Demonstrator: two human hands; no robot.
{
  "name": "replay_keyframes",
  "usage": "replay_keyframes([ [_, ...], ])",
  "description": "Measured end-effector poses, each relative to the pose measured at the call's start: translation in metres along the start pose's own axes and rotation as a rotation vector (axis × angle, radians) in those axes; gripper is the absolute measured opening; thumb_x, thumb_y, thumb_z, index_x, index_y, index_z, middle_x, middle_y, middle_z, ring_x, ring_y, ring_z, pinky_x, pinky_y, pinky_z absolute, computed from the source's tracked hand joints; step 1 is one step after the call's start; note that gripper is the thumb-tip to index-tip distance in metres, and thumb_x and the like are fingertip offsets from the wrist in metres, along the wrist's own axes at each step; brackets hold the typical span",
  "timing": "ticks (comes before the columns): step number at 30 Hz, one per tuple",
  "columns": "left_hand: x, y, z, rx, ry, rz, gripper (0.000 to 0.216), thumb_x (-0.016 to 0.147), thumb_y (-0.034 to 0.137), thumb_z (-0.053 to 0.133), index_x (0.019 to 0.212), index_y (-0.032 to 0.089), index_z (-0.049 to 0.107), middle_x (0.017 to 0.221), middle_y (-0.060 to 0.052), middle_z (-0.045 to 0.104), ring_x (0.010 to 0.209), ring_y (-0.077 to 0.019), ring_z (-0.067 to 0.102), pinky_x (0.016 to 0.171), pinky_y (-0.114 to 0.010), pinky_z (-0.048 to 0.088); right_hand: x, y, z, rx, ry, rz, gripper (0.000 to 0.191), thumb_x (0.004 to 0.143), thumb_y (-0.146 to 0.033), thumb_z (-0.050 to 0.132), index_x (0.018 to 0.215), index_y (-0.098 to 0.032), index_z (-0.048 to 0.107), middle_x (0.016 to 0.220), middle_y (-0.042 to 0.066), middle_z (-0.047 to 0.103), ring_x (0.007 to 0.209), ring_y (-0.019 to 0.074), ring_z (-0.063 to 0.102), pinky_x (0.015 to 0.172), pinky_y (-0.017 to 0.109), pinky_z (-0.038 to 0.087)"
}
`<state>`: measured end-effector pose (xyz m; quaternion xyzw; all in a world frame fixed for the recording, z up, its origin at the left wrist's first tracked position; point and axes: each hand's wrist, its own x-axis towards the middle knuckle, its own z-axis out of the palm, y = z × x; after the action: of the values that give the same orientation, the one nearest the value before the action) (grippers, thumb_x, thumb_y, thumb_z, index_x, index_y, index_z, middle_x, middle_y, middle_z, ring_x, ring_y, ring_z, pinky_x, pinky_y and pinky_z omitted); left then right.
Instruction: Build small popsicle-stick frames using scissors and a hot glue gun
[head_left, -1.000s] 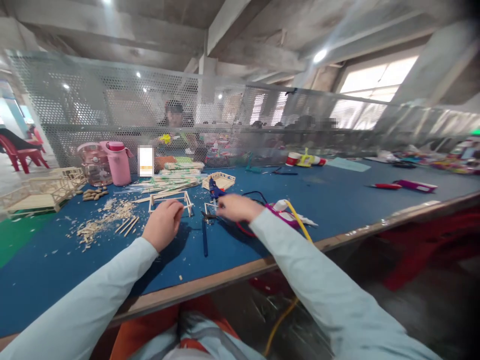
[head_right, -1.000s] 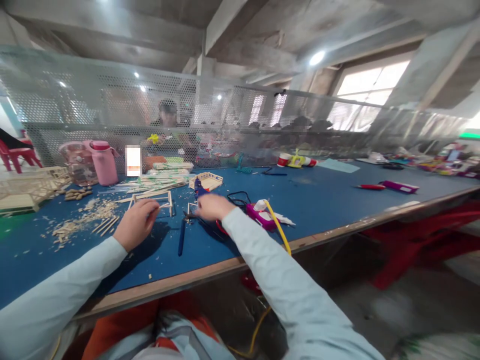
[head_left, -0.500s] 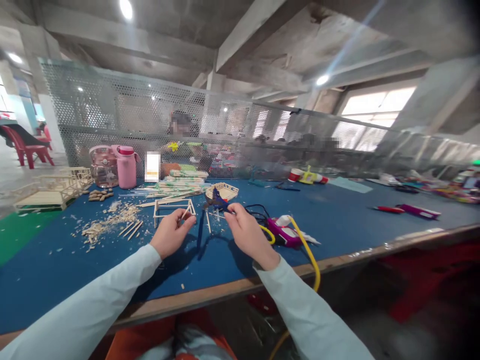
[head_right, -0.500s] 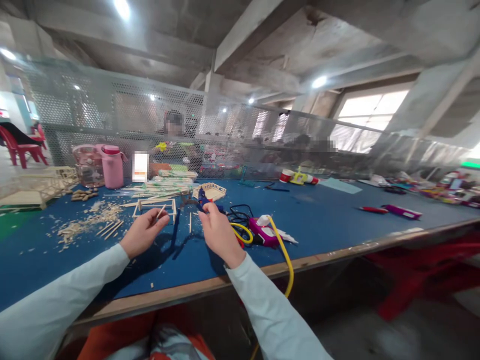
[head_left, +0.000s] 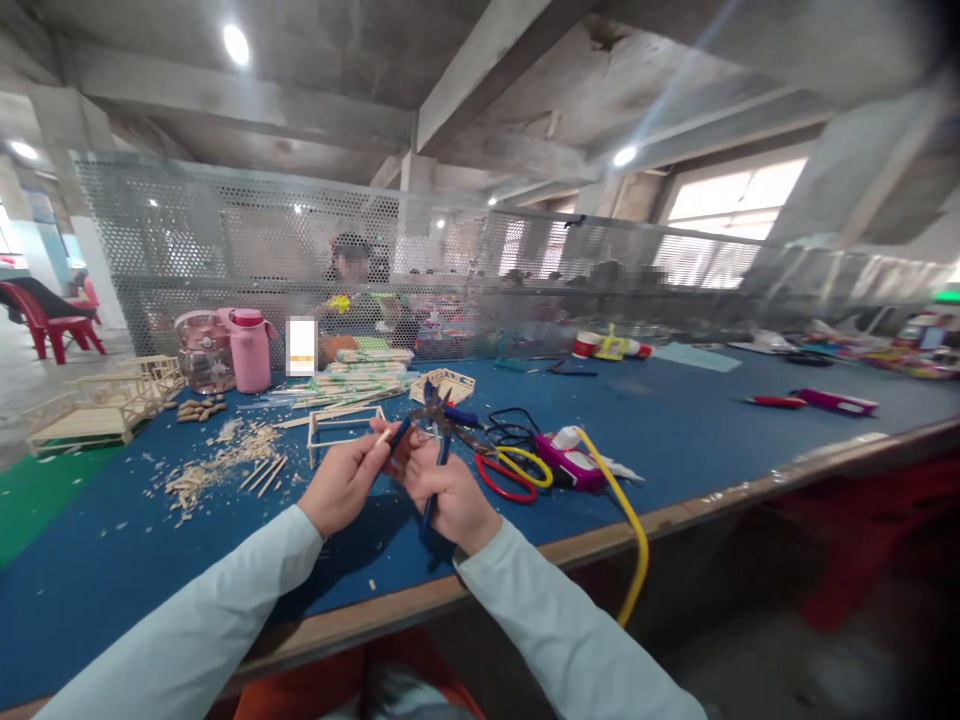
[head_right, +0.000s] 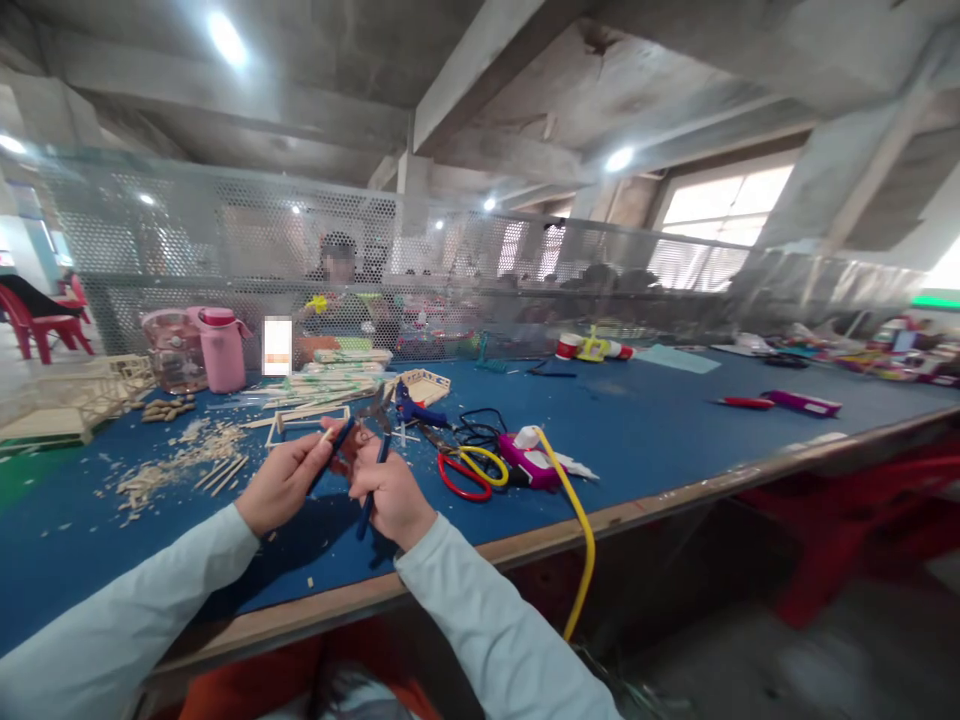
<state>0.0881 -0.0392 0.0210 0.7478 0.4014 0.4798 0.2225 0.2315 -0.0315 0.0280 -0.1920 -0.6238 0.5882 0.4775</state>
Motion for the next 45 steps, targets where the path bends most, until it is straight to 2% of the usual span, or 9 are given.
replay_keyframes([
  [2, 0.003, -0.003, -0.005, 0.026, 0.115, -0.029, 0.04, 0.09, 0.04, 0.029, 0.094, 0.014, 0.059, 0.079, -0.005, 0.061, 0.073, -0.0147, 0.054, 0.069, -0.026, 0.042, 0.002, -0.009, -0.011, -0.075, 0.08, -0.054, 0.048, 0.046, -0.013, 0.042, 0.093, -0.021, 0.051, 0.092, 0.007, 0.061, 0.085, 0.0222, 0.058, 0.065, 0.032, 0.046],
  [4, 0.006, -0.006, -0.01, 0.039, 0.173, -0.058, 0.04, 0.089, 0.04, 0.03, 0.101, 0.014, 0.058, 0.076, -0.003, 0.06, 0.071, -0.0141, 0.054, 0.069, -0.025, 0.043, 0.004, -0.017, -0.022, -0.245, 0.136, -0.05, 0.046, 0.048, -0.013, 0.042, 0.093, -0.021, 0.049, 0.086, 0.005, 0.059, 0.077, 0.0192, 0.056, 0.063, 0.03, 0.045],
  [7, 0.006, -0.008, -0.013, 0.036, 0.158, -0.067, 0.038, 0.086, 0.04, 0.038, 0.101, 0.013, 0.062, 0.066, -0.001, 0.059, 0.066, -0.0134, 0.054, 0.067, -0.024, 0.043, 0.003, -0.021, -0.031, -0.645, 0.086, 0.042, 0.045, 0.055, -0.012, 0.042, 0.099, -0.019, 0.049, 0.079, 0.002, 0.056, 0.069, 0.0152, 0.052, 0.063, 0.028, 0.043],
  [10, 0.004, -0.007, -0.012, 0.017, 0.141, -0.041, 0.038, 0.085, 0.04, 0.042, 0.102, 0.014, 0.064, 0.063, -0.001, 0.06, 0.064, -0.0132, 0.054, 0.065, -0.024, 0.044, -0.001, -0.016, -0.03, -0.898, -0.007, 0.057, 0.047, 0.06, -0.01, 0.043, 0.106, -0.018, 0.052, 0.089, 0.005, 0.058, 0.078, 0.0172, 0.052, 0.075, 0.032, 0.042],
  [14, 0.002, -0.003, -0.009, 0.008, 0.138, -0.026, 0.038, 0.085, 0.039, 0.043, 0.103, 0.014, 0.065, 0.062, -0.001, 0.061, 0.063, -0.013, 0.055, 0.064, -0.023, 0.045, -0.004, -0.008, -0.026, -0.882, -0.014, 0.025, 0.063, 0.059, -0.008, 0.043, 0.122, -0.018, 0.046, 0.119, 0.009, 0.053, 0.109, 0.0224, 0.048, 0.095, 0.037, 0.034],
  [16, 0.002, -0.002, -0.01, 0.031, 0.129, -0.025, 0.037, 0.085, 0.038, 0.043, 0.102, 0.014, 0.066, 0.061, -0.001, 0.06, 0.061, -0.0127, 0.054, 0.063, -0.022, 0.044, -0.005, -0.007, -0.025, -0.839, -0.043, 0.036, 0.068, 0.06, -0.008, 0.043, 0.127, -0.018, 0.044, 0.125, 0.009, 0.05, 0.116, 0.023, 0.044, 0.1, 0.038, 0.031],
  [22, 0.0, 0.0, -0.009, 0.103, 0.131, -0.015, 0.038, 0.085, 0.038, 0.043, 0.1, 0.015, 0.068, 0.06, -0.001, 0.062, 0.058, -0.0121, 0.053, 0.057, -0.021, 0.042, -0.006, -0.008, -0.026, -0.782, -0.08, 0.015, 0.071, 0.06, -0.008, 0.044, 0.13, -0.021, 0.044, 0.119, 0.006, 0.055, 0.11, 0.0218, 0.049, 0.098, 0.037, 0.035],
  [36, -0.003, 0.0, -0.004, 0.154, 0.148, 0.019, 0.037, 0.084, 0.037, 0.044, 0.096, 0.013, 0.07, 0.055, -0.001, 0.06, 0.049, -0.0102, 0.047, 0.048, -0.019, 0.038, -0.008, -0.007, -0.022, -0.951, -0.026, -0.009, 0.067, 0.062, -0.006, 0.041, 0.128, -0.017, 0.044, 0.129, 0.01, 0.049, 0.12, 0.0239, 0.043, 0.102, 0.041, 0.031],
  [45, -0.004, 0.005, -0.005, 0.194, 0.184, 0.077, 0.035, 0.084, 0.035, 0.044, 0.075, 0.013, 0.069, 0.052, 0.0, 0.059, 0.045, -0.0086, 0.047, 0.047, -0.018, 0.037, -0.007, -0.006, -0.02, -1.158, 0.053, -0.116, 0.053, 0.062, -0.007, 0.044, 0.113, -0.018, 0.055, 0.107, 0.01, 0.063, 0.103, 0.0252, 0.056, 0.09, 0.037, 0.041],
])
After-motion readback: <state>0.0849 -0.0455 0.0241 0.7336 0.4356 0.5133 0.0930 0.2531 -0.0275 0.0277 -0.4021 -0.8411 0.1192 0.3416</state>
